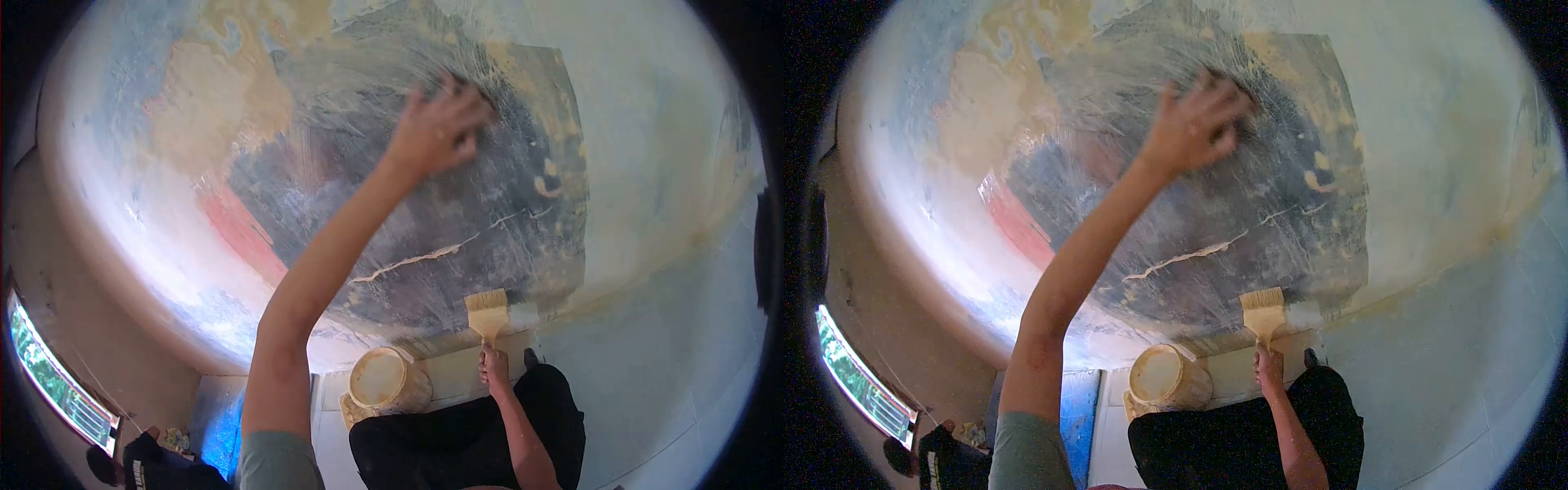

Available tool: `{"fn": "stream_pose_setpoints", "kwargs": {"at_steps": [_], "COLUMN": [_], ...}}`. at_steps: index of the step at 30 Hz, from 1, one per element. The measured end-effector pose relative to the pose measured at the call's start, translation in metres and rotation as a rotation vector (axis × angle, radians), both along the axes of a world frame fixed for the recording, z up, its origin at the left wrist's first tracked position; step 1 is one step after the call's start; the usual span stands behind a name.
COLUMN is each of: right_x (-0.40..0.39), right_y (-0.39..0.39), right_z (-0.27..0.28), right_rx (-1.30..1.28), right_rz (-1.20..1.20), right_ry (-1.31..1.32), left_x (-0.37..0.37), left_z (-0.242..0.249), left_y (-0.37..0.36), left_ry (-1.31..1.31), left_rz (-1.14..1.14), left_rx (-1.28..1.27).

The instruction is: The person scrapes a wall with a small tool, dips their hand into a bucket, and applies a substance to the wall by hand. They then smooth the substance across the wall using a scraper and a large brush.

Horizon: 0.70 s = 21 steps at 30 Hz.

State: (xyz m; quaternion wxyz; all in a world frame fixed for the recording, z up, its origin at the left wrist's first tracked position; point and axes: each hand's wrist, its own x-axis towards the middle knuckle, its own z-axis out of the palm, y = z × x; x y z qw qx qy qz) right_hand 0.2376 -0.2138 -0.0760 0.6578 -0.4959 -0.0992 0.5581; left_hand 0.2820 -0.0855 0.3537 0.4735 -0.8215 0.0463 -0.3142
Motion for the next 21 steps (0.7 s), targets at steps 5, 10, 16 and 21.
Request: {"fn": "stream_pose_setpoints", "kwargs": {"at_steps": [5, 10, 16, 21], "right_x": [-0.001, 0.003, 0.005, 0.000], "right_y": [-0.003, 0.001, 0.010, 0.008], "right_z": [0.007, 0.001, -0.031, -0.020], "right_rx": [-0.013, -0.032, 0.102, -0.020], "right_rz": [-0.025, -0.010, 0.032, 0.039], "right_ry": [0.027, 0.069, 0.166, -0.109], "left_x": [0.014, 0.015, 0.016, 0.008], "left_z": [0.058, 0.022, 0.045, 0.055], "left_y": [0.004, 0.001, 0.005, 0.011], "left_ry": [-0.636, 0.005, -0.637, -0.240], "left_rz": [0.035, 0.003, 0.084, 0.082], "left_rx": [-0.117, -0.035, -0.019, 0.008]}}
